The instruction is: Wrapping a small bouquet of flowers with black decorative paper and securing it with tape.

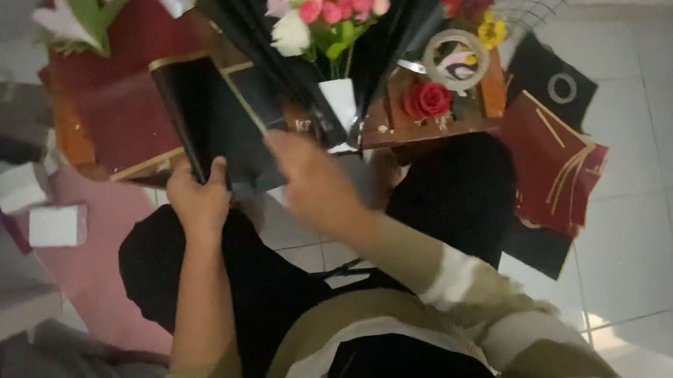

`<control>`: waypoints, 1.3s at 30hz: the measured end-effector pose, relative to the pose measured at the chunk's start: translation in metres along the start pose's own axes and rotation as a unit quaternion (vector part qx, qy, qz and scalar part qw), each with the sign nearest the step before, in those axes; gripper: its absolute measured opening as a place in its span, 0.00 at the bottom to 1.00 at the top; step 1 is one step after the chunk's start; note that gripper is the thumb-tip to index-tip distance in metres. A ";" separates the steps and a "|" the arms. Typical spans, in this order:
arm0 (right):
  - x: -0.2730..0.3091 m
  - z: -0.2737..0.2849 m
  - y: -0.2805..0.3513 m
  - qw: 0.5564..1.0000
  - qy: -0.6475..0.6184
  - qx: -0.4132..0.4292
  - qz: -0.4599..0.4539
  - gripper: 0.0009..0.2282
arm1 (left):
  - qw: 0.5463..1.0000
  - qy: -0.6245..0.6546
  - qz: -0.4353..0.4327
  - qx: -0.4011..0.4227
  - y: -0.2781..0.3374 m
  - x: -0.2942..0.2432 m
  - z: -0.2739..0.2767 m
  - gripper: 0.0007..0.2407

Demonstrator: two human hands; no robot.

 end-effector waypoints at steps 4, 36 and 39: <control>0.009 -0.017 -0.027 0.996 -0.047 0.056 -0.053 0.33 | 1.000 -0.003 0.022 0.006 0.000 -0.001 -0.001 0.07; -0.085 0.045 0.037 0.779 -0.355 -0.169 -0.488 0.51 | 0.980 0.177 -0.024 0.092 0.033 -0.032 -0.065 0.18; -0.084 0.023 0.053 0.726 -0.431 -0.202 -0.496 0.47 | 0.975 0.192 -0.014 0.106 0.035 -0.023 -0.084 0.18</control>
Point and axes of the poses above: each hand's wrist, its own y-axis away from the middle knuckle, its own z-axis out of the back of the hand, x = y × z, the point moved 7 cm from there along -y, towards the middle knuckle, and after that the axes turned 15 degrees about z, right-handed, at the moved point
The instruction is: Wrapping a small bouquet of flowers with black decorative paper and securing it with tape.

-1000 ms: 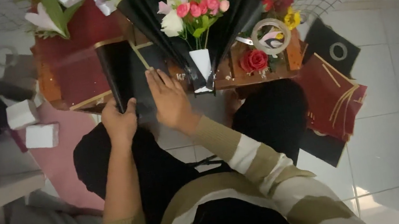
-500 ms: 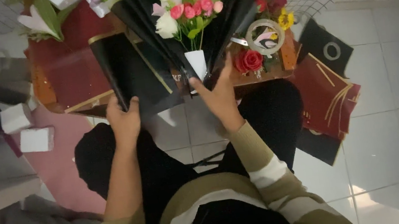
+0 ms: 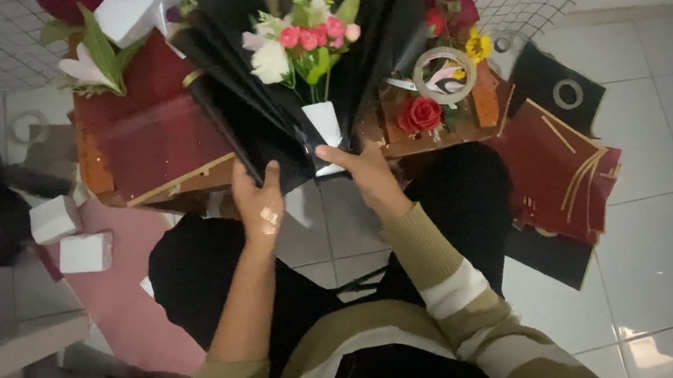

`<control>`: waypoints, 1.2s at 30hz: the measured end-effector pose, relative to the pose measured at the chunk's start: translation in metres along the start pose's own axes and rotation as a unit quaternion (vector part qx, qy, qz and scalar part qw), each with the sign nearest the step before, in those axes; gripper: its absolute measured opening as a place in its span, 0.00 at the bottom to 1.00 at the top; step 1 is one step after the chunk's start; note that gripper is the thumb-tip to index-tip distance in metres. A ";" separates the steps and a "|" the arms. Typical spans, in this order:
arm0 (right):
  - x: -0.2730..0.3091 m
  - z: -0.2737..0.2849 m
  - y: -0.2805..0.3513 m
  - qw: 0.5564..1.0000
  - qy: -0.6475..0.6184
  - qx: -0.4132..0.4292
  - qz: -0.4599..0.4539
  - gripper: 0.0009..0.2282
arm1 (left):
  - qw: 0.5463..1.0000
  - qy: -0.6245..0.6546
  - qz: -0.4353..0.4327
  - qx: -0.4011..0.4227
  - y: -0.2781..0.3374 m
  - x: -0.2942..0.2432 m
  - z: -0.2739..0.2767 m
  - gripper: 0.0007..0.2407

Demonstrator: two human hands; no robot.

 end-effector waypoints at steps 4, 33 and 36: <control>0.018 -0.004 0.019 1.000 -0.015 0.000 0.020 0.47 | 0.999 0.032 0.017 -0.016 0.032 -0.046 -0.024 0.20; 0.043 -0.020 0.044 0.932 -0.319 -0.001 0.172 0.33 | 0.980 0.058 -0.147 0.117 0.070 -0.073 -0.043 0.39; 0.041 -0.021 0.042 0.928 -0.335 -0.002 0.162 0.33 | 0.984 0.050 -0.139 0.102 0.073 -0.059 -0.043 0.38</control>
Point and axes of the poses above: each hand's wrist, its own y-axis away from the middle knuckle, its own z-axis out of the back of the hand, x = y × z, the point moved 7 cm from there along -y, towards the middle knuckle, and after that the axes turned 15 degrees about z, right-handed, at the moved point
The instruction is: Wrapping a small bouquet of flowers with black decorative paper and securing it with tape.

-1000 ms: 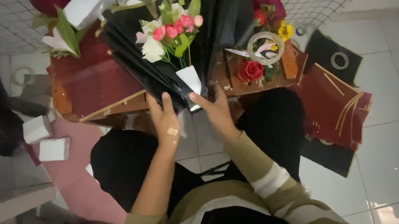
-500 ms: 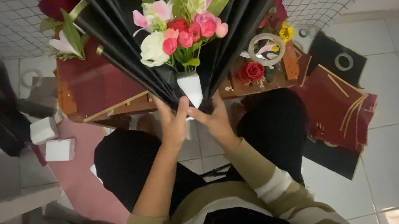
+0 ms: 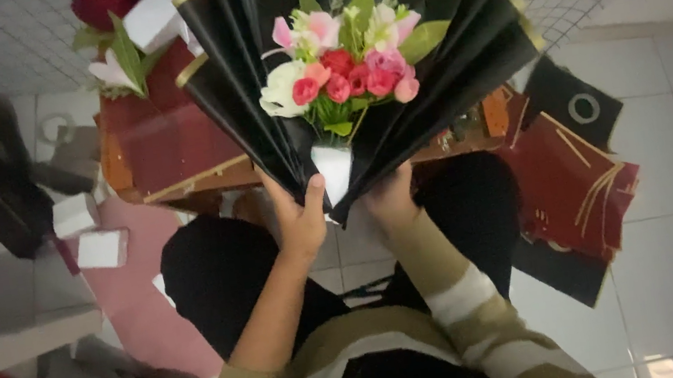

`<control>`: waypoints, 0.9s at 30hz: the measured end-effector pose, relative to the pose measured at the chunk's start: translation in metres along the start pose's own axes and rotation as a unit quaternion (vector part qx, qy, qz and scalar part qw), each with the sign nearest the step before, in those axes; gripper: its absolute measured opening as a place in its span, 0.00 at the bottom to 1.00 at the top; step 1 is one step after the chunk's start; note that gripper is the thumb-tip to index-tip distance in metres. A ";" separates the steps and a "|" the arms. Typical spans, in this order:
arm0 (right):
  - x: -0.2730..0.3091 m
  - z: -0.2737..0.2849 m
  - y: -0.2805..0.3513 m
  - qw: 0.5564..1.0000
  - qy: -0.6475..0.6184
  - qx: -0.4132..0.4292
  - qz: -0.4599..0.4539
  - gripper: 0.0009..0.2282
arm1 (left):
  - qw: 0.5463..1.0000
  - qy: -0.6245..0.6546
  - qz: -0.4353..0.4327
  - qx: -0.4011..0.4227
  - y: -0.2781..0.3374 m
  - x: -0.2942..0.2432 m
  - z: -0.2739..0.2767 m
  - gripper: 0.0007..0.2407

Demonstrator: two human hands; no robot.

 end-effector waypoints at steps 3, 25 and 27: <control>-0.005 0.004 0.003 1.000 -0.013 -0.014 -0.008 0.33 | 1.000 0.013 -0.006 0.007 0.006 -0.001 0.001 0.38; -0.038 0.029 0.010 0.989 -0.106 -0.080 -0.061 0.33 | 0.997 -0.060 -0.002 -0.045 0.002 0.048 0.032 0.43; -0.041 0.030 0.010 0.988 -0.114 -0.084 -0.066 0.33 | 0.990 -0.086 -0.060 -0.091 -0.001 0.045 0.040 0.42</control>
Point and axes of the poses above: each hand's wrist, its own y-axis away from the middle knuckle, its own z-axis out of the back of the hand, x = y × z, the point moved 7 cm from there along -y, towards the middle knuckle, and after that the axes turned 15 degrees about z, right-handed, at the moved point
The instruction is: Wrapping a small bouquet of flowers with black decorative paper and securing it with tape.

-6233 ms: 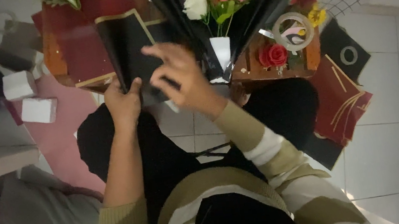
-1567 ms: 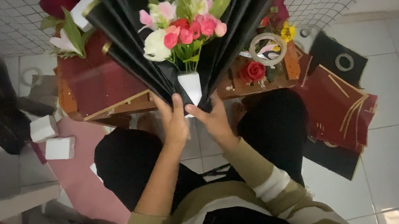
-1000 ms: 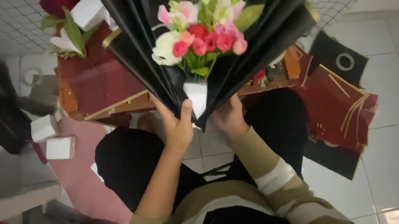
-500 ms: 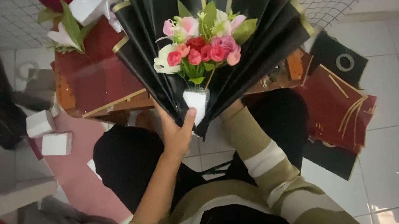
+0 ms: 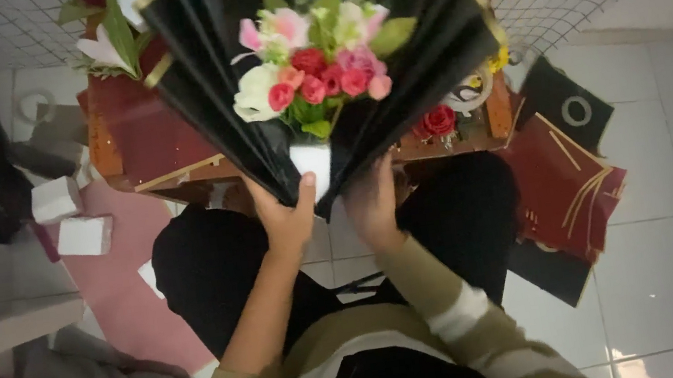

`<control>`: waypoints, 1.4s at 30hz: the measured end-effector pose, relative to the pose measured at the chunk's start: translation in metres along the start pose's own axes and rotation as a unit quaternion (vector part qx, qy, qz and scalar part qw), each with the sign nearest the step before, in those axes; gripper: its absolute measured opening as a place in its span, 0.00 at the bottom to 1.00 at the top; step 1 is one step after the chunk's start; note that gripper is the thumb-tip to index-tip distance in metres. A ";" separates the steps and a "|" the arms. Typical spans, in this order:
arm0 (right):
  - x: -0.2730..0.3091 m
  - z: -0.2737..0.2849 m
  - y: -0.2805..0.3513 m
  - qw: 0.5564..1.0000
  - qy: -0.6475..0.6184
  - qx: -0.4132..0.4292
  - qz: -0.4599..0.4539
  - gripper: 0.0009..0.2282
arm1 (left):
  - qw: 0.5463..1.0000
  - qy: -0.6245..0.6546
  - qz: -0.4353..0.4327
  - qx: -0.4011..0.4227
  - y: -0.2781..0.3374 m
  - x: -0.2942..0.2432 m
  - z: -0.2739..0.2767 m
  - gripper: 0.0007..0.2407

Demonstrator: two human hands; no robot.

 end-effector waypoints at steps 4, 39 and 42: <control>-0.019 0.019 0.020 0.962 0.192 0.181 0.066 0.37 | 0.999 -0.012 -0.038 -0.016 0.001 -0.008 -0.004 0.44; -0.009 0.027 0.004 0.915 0.327 0.232 0.048 0.37 | 0.945 0.307 0.075 0.081 -0.049 -0.060 0.013 0.21; -0.008 0.030 0.001 0.909 0.342 0.233 0.048 0.36 | 0.923 0.335 0.071 0.177 -0.054 -0.072 0.000 0.22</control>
Point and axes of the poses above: each hand's wrist, its own y-axis away from the middle knuckle, its own z-axis out of the back of the hand, x = y × z, the point moved 7 cm from there along -y, towards the middle knuckle, and after that the axes turned 15 degrees about z, right-handed, at the moved point
